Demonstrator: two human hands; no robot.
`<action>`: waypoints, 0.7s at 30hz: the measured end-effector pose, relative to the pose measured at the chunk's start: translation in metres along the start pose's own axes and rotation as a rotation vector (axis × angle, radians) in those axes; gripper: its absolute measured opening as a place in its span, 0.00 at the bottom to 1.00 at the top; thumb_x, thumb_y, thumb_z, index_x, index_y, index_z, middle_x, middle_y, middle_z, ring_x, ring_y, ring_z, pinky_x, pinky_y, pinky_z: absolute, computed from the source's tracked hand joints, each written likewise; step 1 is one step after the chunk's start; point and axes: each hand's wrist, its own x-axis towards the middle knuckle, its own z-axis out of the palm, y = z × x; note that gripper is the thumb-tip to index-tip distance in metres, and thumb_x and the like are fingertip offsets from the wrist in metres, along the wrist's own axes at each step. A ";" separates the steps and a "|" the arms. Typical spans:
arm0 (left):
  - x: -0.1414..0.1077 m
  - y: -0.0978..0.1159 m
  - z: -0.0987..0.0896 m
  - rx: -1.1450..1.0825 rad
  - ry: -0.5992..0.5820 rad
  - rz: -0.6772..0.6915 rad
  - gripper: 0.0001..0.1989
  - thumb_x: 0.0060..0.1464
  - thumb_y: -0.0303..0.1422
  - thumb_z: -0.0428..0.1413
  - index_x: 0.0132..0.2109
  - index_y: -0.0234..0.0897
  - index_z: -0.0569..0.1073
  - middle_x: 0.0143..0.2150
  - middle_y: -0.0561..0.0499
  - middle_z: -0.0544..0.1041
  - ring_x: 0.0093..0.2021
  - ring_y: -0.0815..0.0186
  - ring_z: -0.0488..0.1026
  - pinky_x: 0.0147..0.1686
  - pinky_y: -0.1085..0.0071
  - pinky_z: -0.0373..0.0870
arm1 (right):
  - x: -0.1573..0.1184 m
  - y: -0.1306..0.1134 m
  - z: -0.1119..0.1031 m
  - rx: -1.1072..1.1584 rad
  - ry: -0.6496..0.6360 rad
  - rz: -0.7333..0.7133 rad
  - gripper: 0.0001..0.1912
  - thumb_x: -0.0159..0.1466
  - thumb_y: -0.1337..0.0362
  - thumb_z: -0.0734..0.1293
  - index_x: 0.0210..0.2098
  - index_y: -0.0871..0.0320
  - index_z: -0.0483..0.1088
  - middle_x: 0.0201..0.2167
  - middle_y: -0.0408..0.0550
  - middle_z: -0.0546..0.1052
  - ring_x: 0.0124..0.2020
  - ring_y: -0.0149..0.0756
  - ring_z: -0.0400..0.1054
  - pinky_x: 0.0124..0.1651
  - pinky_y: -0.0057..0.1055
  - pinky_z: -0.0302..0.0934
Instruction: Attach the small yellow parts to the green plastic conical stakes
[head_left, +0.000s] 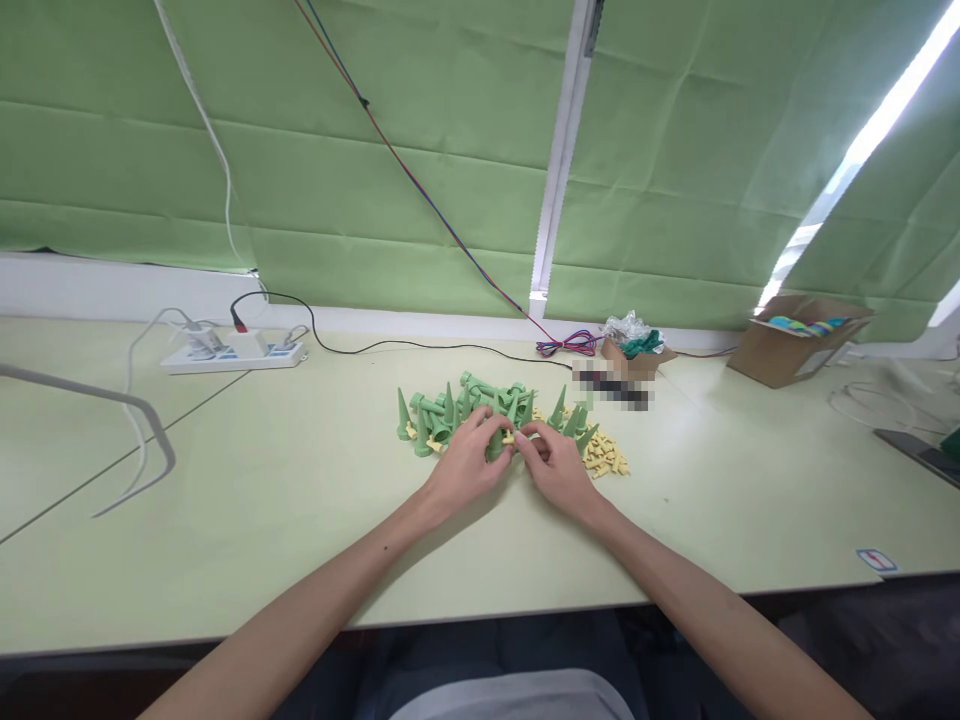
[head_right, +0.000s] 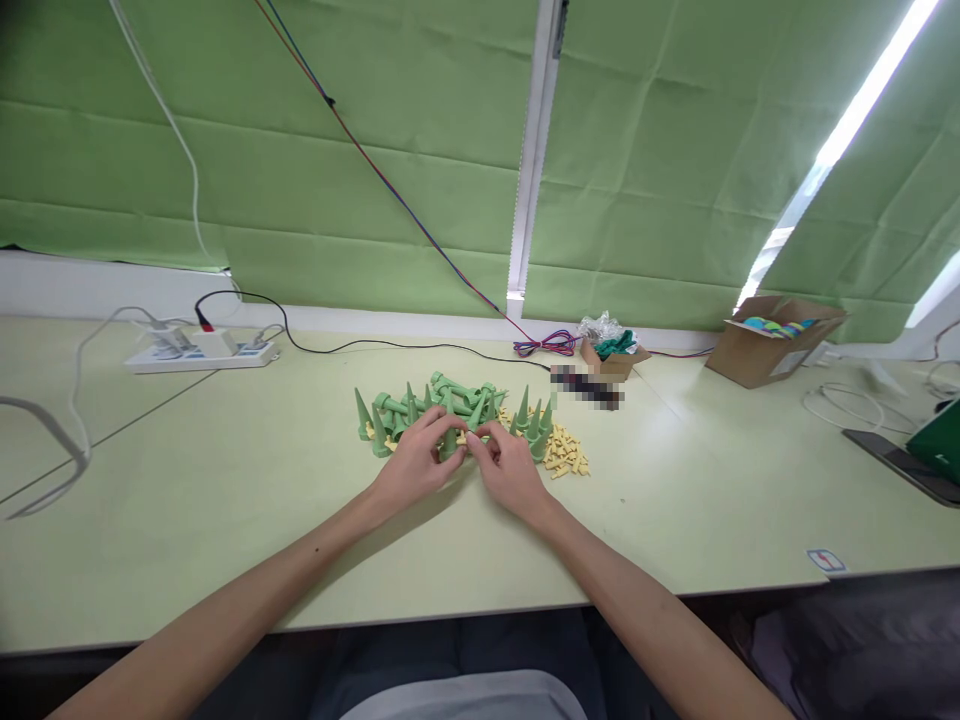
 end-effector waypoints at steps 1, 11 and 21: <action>0.000 -0.001 0.000 0.000 0.004 -0.002 0.08 0.59 0.32 0.50 0.45 0.39 0.70 0.42 0.49 0.67 0.29 0.69 0.65 0.28 0.70 0.66 | 0.000 0.000 0.000 0.016 -0.015 -0.002 0.15 0.69 0.51 0.58 0.38 0.56 0.66 0.15 0.36 0.62 0.17 0.31 0.56 0.24 0.28 0.51; 0.000 -0.001 0.002 0.008 0.007 0.021 0.09 0.59 0.31 0.50 0.45 0.39 0.71 0.40 0.49 0.66 0.32 0.67 0.66 0.31 0.70 0.67 | -0.002 0.002 0.001 0.023 -0.059 -0.025 0.12 0.69 0.54 0.58 0.39 0.56 0.66 0.16 0.38 0.65 0.17 0.32 0.58 0.25 0.28 0.53; -0.001 -0.001 0.003 -0.001 -0.006 0.022 0.08 0.61 0.32 0.49 0.44 0.39 0.71 0.39 0.50 0.67 0.35 0.65 0.67 0.33 0.69 0.67 | 0.000 0.002 0.000 -0.010 -0.013 -0.054 0.15 0.69 0.54 0.58 0.32 0.56 0.66 0.16 0.38 0.62 0.18 0.31 0.53 0.24 0.28 0.49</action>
